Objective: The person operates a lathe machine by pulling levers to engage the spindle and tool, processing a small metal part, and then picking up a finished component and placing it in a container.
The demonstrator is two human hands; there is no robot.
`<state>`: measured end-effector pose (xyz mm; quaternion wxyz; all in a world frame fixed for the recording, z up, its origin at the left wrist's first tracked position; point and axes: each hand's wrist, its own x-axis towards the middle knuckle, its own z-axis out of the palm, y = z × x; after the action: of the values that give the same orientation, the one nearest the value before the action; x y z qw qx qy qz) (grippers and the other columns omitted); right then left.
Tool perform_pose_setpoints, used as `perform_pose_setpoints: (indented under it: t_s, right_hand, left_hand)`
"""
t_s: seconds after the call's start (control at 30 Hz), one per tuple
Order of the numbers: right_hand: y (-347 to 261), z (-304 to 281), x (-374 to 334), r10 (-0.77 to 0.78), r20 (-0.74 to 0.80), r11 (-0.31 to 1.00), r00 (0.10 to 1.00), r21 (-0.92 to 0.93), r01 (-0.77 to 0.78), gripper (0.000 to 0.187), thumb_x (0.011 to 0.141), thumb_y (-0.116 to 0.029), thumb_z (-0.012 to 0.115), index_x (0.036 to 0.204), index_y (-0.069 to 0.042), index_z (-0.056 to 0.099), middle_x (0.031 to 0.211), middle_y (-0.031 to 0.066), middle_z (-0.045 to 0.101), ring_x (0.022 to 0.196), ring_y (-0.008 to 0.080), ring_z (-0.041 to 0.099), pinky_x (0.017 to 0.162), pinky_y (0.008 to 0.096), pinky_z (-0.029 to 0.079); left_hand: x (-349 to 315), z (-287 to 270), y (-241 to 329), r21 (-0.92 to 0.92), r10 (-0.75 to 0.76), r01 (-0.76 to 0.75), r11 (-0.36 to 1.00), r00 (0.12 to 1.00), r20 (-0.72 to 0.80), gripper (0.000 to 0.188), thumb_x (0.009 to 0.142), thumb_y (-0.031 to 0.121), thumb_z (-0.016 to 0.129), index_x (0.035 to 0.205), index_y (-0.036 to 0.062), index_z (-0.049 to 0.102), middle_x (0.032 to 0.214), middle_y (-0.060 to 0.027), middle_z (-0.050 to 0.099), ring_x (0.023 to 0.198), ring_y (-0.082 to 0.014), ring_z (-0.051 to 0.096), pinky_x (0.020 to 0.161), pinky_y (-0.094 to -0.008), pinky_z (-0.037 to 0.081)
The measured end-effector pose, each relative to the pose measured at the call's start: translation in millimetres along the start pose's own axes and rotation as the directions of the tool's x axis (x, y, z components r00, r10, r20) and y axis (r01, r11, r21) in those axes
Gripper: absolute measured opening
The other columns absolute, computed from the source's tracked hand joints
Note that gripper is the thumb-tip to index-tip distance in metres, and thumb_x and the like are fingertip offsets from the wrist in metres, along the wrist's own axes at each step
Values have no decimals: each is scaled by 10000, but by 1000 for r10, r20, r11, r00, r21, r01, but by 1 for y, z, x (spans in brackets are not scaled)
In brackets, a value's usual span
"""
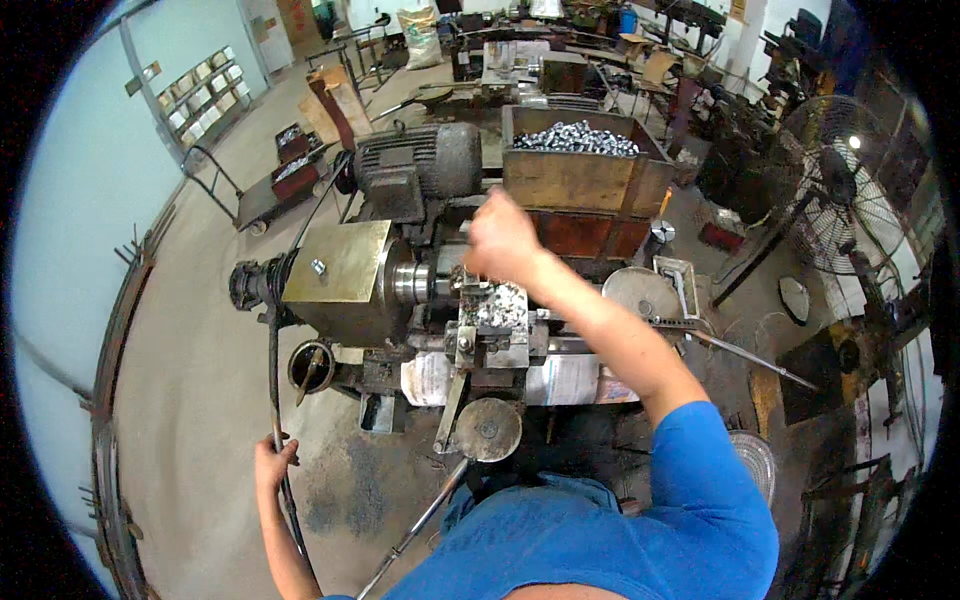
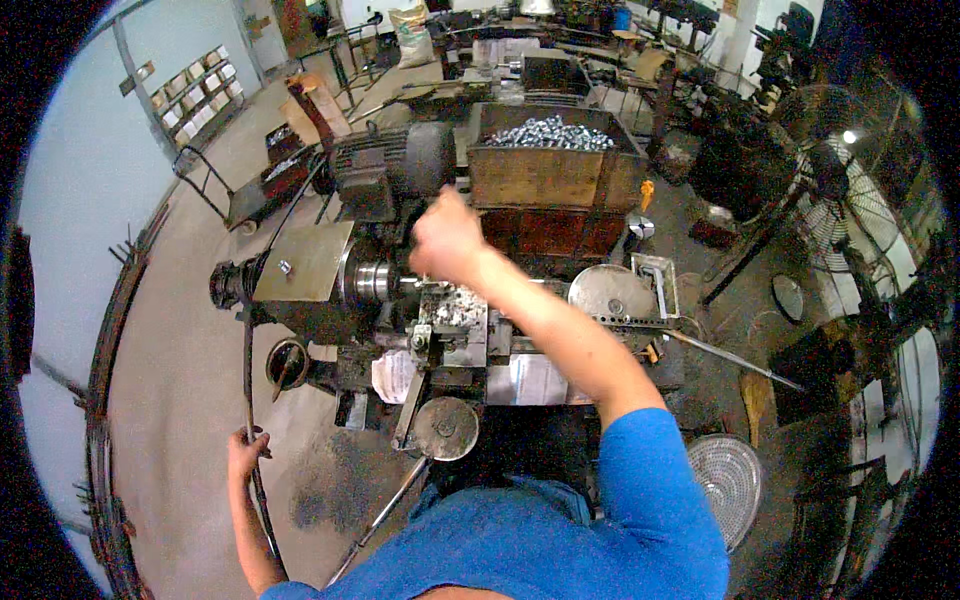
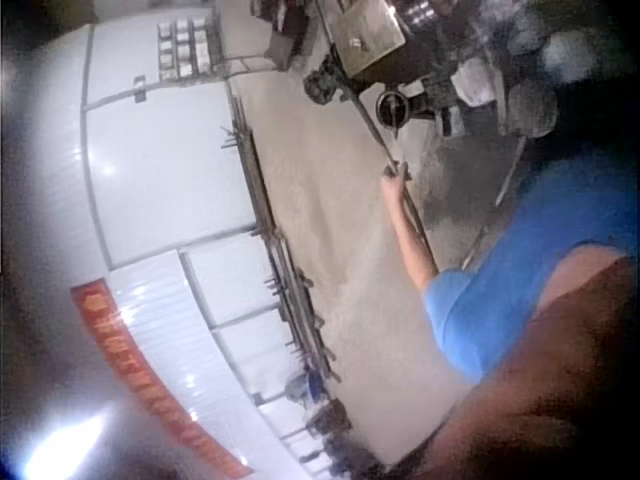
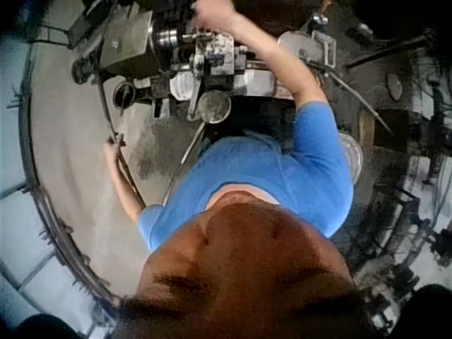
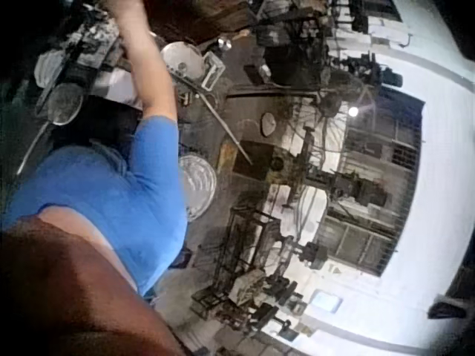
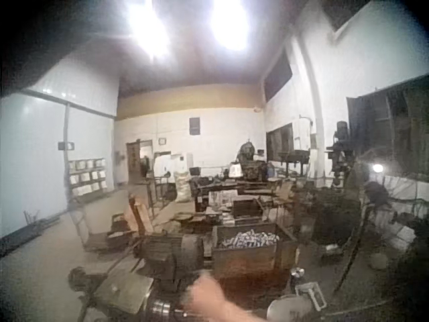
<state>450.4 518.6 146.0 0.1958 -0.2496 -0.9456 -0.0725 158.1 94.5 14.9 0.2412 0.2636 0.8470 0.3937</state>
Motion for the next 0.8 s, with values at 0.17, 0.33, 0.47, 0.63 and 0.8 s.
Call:
perform_pose_setpoints:
  t_s: [0.17, 0.33, 0.47, 0.63, 0.8]
  right_hand:
    - [57, -59, -8, 337, -251, 929, 908, -66, -363, 535, 563, -233, 666, 1088, -172, 585, 1282, 247, 359, 1082, 410, 415, 912, 471, 367]
    - [45, -27, -105, 206, -567, 933, 798, 360, 15, 460, 484, -231, 637, 899, -37, 589, 1240, 260, 400, 1083, 405, 427, 894, 462, 379]
    - [38, 43, -280, 456, -423, 867, 783, 409, -284, 429, 510, -185, 620, 892, 8, 590, 1225, 270, 420, 1042, 420, 457, 881, 452, 398]
    - [6, 52, -527, 980, -6, 198, 198, 64, -978, 451, 536, -247, 655, 927, -22, 643, 1185, 199, 499, 1044, 336, 510, 874, 390, 431]
    - [-27, 20, -712, 946, 59, -257, -319, -464, -847, 323, 601, -300, 629, 798, -45, 648, 971, 146, 611, 898, 294, 592, 786, 357, 484]
  left_hand:
    - [30, 13, -12, -225, 38, -26, 974, 998, 52, 218, 775, 75, 613, 902, -77, 523, 648, -122, 571, 590, -218, 604, 550, -343, 525]
    - [38, 2, -46, -300, 71, -76, 951, 997, -28, 450, 793, 210, 611, 1122, -80, 509, 863, -164, 588, 623, -198, 571, 550, -302, 469]
    - [4, 36, 17, -148, -121, 116, 982, 992, -25, 449, 762, 243, 689, 1051, -70, 548, 790, -165, 629, 706, -230, 593, 655, -354, 489]
    - [24, 64, 2, -90, -155, 152, 984, 988, -27, 442, 759, 243, 689, 1033, -69, 538, 760, -151, 610, 672, -219, 581, 620, -345, 484]
    - [40, 82, 4, -49, -158, 157, 986, 987, -16, 437, 756, 243, 688, 1016, -69, 527, 729, -136, 591, 638, -208, 569, 584, -337, 479]
